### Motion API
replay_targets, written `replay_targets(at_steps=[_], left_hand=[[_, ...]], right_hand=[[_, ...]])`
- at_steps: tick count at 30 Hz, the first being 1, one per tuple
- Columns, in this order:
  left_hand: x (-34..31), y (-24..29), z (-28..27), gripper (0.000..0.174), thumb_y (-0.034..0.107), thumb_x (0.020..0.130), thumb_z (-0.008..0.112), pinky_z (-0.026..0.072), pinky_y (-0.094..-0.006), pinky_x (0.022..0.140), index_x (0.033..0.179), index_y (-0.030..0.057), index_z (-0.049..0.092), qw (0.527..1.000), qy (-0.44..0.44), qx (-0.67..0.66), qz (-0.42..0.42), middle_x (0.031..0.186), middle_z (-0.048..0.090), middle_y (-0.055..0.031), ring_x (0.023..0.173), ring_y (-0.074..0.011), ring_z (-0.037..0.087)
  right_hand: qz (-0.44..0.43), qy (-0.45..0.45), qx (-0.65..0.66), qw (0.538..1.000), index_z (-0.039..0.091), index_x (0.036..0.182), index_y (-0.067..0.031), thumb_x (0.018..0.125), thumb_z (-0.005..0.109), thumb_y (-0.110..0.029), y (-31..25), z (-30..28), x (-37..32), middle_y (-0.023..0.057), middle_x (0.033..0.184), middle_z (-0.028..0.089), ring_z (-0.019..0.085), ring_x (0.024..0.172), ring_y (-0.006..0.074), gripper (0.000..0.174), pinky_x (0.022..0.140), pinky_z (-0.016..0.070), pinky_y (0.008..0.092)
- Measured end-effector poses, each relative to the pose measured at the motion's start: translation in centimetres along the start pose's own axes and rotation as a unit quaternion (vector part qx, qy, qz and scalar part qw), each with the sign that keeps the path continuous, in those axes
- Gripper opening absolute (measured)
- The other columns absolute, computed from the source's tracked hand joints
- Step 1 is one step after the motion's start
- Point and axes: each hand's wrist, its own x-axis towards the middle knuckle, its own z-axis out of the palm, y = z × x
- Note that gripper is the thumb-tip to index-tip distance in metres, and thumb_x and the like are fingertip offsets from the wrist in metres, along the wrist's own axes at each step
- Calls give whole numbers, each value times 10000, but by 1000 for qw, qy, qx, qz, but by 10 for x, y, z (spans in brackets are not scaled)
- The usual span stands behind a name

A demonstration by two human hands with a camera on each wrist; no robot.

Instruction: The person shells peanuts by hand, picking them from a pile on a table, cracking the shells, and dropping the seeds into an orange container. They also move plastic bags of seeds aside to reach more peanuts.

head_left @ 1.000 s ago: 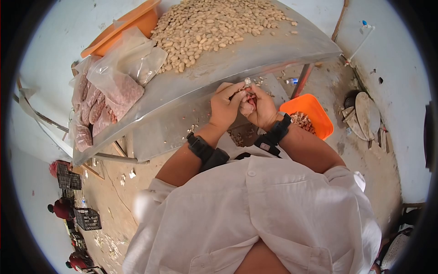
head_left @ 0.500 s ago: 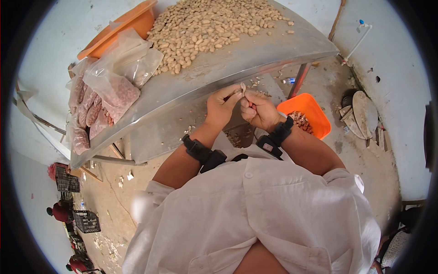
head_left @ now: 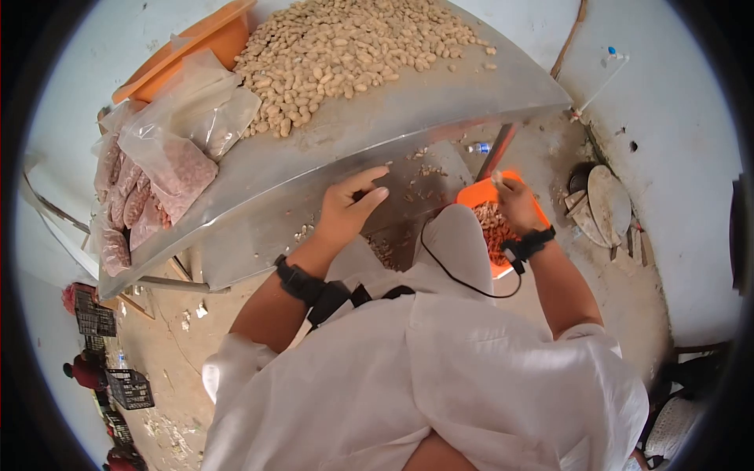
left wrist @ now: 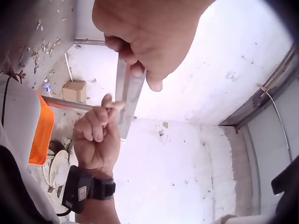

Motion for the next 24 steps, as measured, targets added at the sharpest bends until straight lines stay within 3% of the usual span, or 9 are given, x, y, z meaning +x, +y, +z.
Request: replay_targets(at_steps=[1, 3, 5, 6, 11, 16, 18, 22, 24], left_hand=[[0, 2, -7, 312, 85, 839, 628, 390, -203, 614, 1144, 27, 598, 1000, 20, 6, 17, 734, 539, 23, 673, -60, 470], [1, 7, -23, 280, 82, 816, 648, 409, -221, 617, 1091, 30, 625, 996, 69, 22, 55, 716, 554, -8, 677, -82, 492], [4, 20, -44, 252, 66, 818, 635, 415, -228, 619, 1067, 27, 631, 986, 102, 60, 118, 740, 554, -26, 684, -101, 502], [4, 26, -53, 238, 58, 819, 628, 417, -231, 620, 1054, 26, 634, 979, 118, 80, 145, 752, 554, -35, 687, -111, 506], [4, 41, -93, 225, 33, 807, 625, 440, -254, 659, 1031, 25, 642, 946, 202, 151, 204, 858, 552, -74, 739, -159, 531], [-3, 51, -133, 234, 48, 804, 632, 434, -270, 728, 1037, 31, 637, 918, 259, 206, 219, 891, 534, -68, 785, -164, 509], [-6, 53, -152, 234, 45, 799, 633, 436, -277, 750, 1032, 32, 639, 908, 280, 216, 224, 927, 532, -75, 811, -176, 523], [-8, 60, -222, 259, 68, 785, 646, 436, -330, 822, 1043, 44, 638, 815, 366, 387, 227, 1040, 551, -116, 930, -247, 549], [-2, 87, -266, 299, 109, 781, 659, 406, -383, 916, 1076, 65, 633, 761, 421, 457, 185, 1129, 552, -157, 1049, -294, 526]], right_hand=[[-49, 58, -106, 991, 615, 820, -22, 881, 572, -243, 16, -22, 12, -43, 579, 449, 377, 466, 44, 233, 401, 268, 245], [39, 86, -85, 992, 571, 892, -43, 874, 561, -186, 54, -77, 39, -47, 570, 414, 357, 403, 55, 145, 370, 257, 212], [108, 113, 122, 980, 574, 968, -52, 875, 534, -134, 17, -84, 29, -46, 573, 413, 332, 397, 59, 131, 360, 248, 217], [65, 99, 172, 978, 560, 988, -54, 877, 521, -104, 20, -98, 41, -42, 580, 418, 316, 392, 58, 128, 351, 238, 220], [-122, 0, 114, 986, 586, 945, -80, 898, 558, -187, -120, -78, 52, -55, 604, 434, 314, 428, 35, 119, 373, 239, 194], [-261, 90, -74, 958, 610, 959, -48, 929, 513, -230, -280, -79, 124, -73, 579, 361, 283, 437, 26, 208, 386, 223, 194], [-310, 158, -153, 925, 601, 846, -59, 921, 531, -228, -319, -95, 178, -70, 566, 380, 283, 417, 20, 198, 370, 218, 192], [-345, 183, -124, 912, 621, 904, -38, 911, 528, -230, -391, -63, 225, -74, 538, 365, 277, 393, 20, 213, 356, 202, 199], [-363, 119, -99, 919, 560, 756, -87, 885, 558, -225, -427, -7, 218, -71, 558, 376, 275, 413, 23, 188, 366, 197, 202]])
